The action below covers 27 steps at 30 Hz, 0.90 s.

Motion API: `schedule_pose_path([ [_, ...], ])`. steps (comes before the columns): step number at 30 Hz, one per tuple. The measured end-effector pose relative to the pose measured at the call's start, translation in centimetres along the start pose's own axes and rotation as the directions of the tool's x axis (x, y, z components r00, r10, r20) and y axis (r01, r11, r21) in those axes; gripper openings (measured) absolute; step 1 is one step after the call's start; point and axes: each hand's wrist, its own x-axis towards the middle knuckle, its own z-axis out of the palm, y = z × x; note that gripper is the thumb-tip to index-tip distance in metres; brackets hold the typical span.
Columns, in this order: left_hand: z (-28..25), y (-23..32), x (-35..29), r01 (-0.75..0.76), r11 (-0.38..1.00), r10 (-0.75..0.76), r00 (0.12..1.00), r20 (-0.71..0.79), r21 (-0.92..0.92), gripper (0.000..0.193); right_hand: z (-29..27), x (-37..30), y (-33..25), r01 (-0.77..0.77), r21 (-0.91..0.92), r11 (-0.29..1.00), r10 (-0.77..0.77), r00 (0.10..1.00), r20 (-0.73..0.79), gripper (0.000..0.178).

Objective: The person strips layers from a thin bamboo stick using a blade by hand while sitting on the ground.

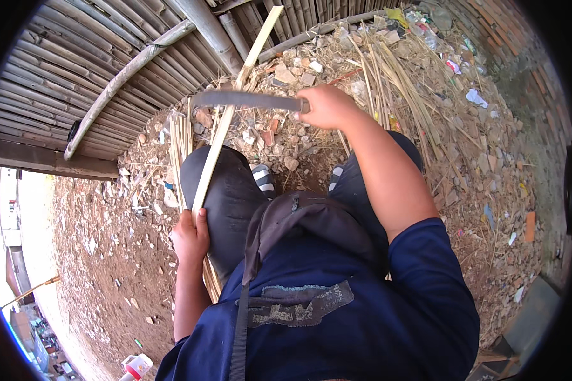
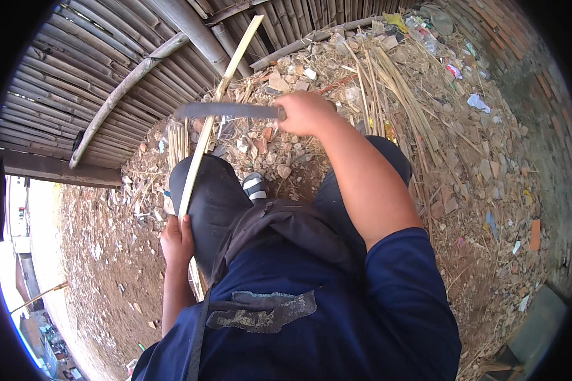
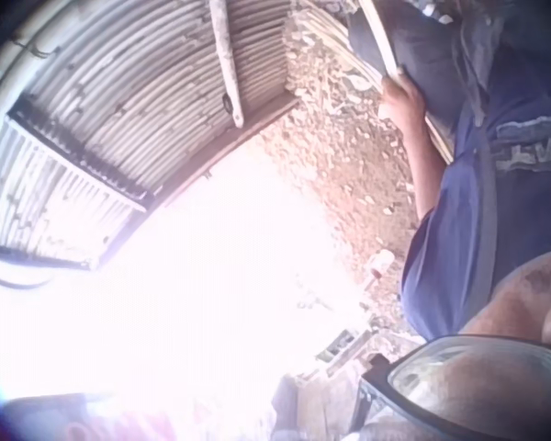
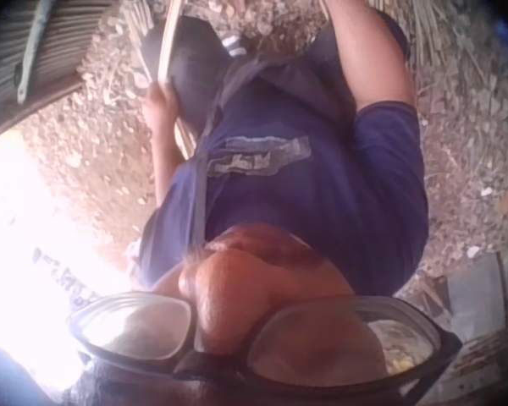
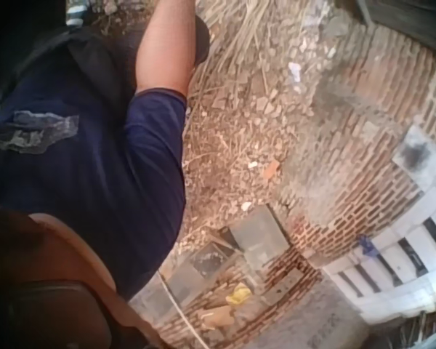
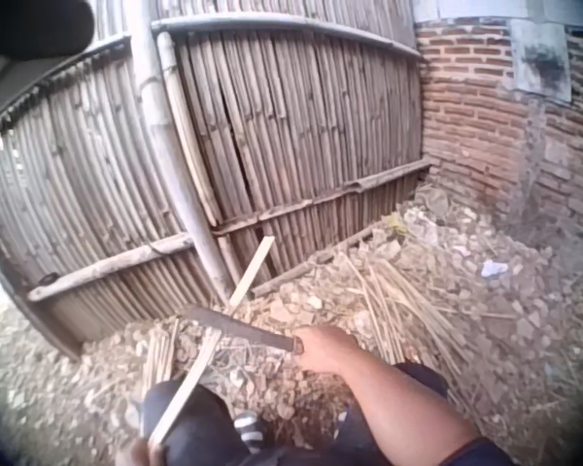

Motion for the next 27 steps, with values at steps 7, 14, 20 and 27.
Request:
schedule_pose_path([
  [7,-0.9,0.5,-0.2,0.017,1.0,-0.017,1.0,0.005,-0.025,0.046,0.5,0.5,2.3,0.123,0.408,0.905,-0.016,0.966,-0.258,0.037],
  [14,-1.9,1.3,-0.1,0.016,0.999,-0.018,0.998,0.054,0.052,0.048,0.0,-0.9,0.0,0.033,0.867,0.497,-0.235,0.967,0.098,0.024],
  [20,-3.0,0.5,-0.8,0.019,0.996,-0.023,0.999,0.047,0.083,0.048,-0.4,-1.8,-0.5,-0.119,0.966,-0.228,-0.443,0.896,0.006,0.013],
  [27,-2.5,-8.8,-5.7,0.238,0.963,-0.229,0.97,-0.081,0.126,0.047,-1.3,-1.2,2.5,0.148,0.912,0.382,0.034,0.984,-0.174,0.022],
])
